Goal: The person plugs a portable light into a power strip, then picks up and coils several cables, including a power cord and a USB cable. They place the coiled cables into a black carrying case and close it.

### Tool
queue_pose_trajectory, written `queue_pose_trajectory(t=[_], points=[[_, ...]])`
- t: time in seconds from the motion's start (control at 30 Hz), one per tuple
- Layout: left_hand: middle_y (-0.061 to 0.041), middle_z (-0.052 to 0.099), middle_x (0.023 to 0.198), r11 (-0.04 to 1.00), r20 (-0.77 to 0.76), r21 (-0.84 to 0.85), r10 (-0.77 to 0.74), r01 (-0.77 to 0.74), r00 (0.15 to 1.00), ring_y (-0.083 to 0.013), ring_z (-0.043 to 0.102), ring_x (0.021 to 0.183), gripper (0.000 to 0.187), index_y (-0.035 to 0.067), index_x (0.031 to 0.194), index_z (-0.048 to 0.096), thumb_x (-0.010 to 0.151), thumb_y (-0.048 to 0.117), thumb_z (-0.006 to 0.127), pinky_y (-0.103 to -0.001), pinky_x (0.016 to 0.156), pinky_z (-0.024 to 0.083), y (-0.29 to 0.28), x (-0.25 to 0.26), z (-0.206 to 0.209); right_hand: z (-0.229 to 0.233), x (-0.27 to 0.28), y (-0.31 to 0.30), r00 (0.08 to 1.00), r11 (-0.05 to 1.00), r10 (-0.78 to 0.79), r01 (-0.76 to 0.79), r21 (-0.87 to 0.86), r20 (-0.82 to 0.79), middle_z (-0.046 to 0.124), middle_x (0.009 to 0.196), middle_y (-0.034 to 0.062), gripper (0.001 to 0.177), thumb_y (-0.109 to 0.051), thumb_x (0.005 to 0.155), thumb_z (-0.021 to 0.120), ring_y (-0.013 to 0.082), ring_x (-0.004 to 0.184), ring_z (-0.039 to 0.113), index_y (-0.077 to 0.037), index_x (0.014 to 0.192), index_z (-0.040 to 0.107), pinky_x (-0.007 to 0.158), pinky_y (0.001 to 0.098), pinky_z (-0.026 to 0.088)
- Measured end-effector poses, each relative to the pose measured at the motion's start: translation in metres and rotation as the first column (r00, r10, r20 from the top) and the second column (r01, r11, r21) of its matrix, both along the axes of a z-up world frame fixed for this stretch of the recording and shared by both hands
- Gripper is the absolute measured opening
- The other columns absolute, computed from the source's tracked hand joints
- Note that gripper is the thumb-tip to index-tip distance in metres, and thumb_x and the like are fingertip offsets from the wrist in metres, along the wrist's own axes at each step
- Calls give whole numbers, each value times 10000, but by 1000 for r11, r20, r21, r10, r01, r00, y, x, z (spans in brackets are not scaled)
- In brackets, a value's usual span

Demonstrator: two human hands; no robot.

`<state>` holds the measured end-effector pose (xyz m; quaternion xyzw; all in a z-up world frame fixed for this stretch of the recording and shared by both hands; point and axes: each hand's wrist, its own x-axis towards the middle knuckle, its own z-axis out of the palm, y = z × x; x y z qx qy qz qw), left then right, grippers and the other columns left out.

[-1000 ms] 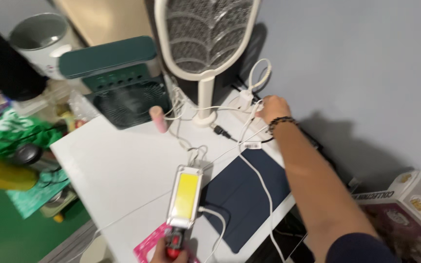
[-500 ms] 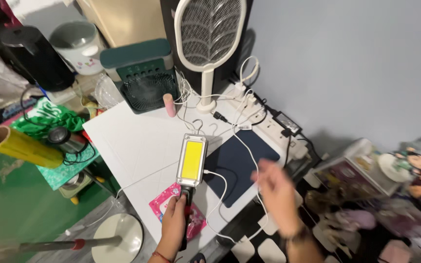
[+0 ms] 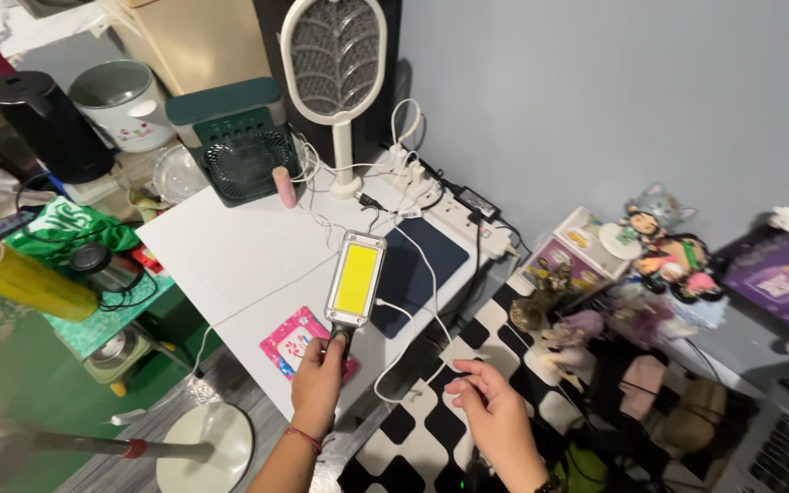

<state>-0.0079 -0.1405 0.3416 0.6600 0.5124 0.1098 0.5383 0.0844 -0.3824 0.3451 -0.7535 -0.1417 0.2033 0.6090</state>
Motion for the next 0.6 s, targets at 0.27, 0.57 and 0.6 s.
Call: queue_pose_trajectory(t=[0.27,0.57,0.6], points=[[-37,679,725,996,134,-91,36,-24,990,-142,618,652,442,81,942,673,924,518,615,-306,645,494,-5,1,-11,9,-15,-20,1000,999,-2,2,-49,7,808,898,54,262,-49,943,588,97,766,730,-21,1180,697,739,233,588],[-53,686,732,1000,74,-16,-1,2,997,-152,588,630,428,81,997,647,953,504,594,-322,616,475,20,-8,-43,-3,0,10,992,994,107,-106,20,-62,786,919,77,254,-56,953,593,105,774,686,-13,1186,685,750,234,552],[-51,696,733,1000,52,-14,-6,6,999,-158,602,626,420,87,999,639,950,501,591,-323,617,483,23,-7,-45,-2,3,15,991,993,115,-115,8,-63,788,921,74,252,-58,953,590,104,775,690,-15,1183,687,749,233,555]])
